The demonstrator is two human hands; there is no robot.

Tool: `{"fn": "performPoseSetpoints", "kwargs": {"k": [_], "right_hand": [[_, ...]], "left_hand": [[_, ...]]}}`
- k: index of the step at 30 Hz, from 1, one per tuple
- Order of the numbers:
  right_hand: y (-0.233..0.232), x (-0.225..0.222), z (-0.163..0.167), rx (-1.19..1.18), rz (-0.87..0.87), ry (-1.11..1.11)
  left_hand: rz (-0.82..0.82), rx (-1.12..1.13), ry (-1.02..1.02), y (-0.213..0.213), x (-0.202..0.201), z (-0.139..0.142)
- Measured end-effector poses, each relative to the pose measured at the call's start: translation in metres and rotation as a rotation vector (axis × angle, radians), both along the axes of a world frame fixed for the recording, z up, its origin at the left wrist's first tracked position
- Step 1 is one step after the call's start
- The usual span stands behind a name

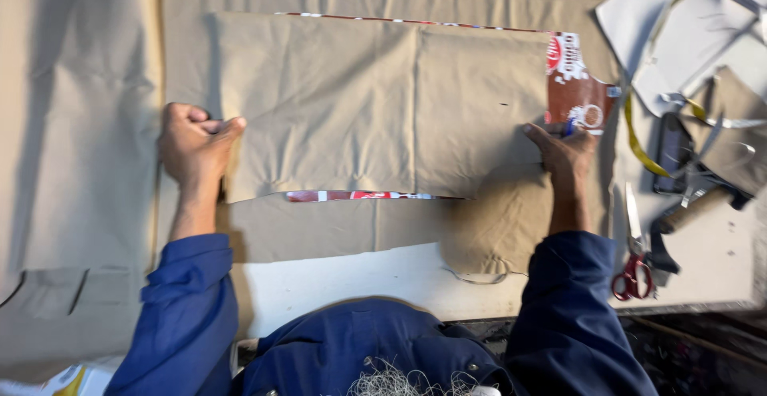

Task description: The person places a cereal box pattern on a large piece of beige fabric, traces its outline with a pen, and then uses scissors to cut the fabric along the marked lines. The person also measures and marks the fabric with a tape measure before cutting.

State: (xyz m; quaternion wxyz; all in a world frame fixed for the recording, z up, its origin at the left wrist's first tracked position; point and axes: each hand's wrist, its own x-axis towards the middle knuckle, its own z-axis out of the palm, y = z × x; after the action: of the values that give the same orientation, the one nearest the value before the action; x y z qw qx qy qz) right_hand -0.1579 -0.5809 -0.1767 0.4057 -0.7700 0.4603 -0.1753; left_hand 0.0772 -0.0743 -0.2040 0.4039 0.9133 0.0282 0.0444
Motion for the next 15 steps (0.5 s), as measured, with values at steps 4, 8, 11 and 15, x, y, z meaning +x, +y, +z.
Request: {"fn": "performPoseSetpoints", "kwargs": {"k": [4,8,11,15], "right_hand": [[-0.007,0.001,-0.002,0.008,-0.049,0.096],[-0.007,0.001,-0.001,-0.015,-0.026,0.099],[-0.004,0.001,0.002,0.004,-0.032,0.066],[0.001,0.001,0.007,0.039,-0.03,0.025]], "left_hand": [[-0.046,-0.047,-0.016,0.003,-0.001,-0.007],[-0.08,-0.013,-0.015,0.004,-0.003,-0.007],[-0.081,-0.024,-0.005,0.002,-0.002,-0.004],[-0.036,-0.037,0.127,-0.001,0.001,0.005]]}}
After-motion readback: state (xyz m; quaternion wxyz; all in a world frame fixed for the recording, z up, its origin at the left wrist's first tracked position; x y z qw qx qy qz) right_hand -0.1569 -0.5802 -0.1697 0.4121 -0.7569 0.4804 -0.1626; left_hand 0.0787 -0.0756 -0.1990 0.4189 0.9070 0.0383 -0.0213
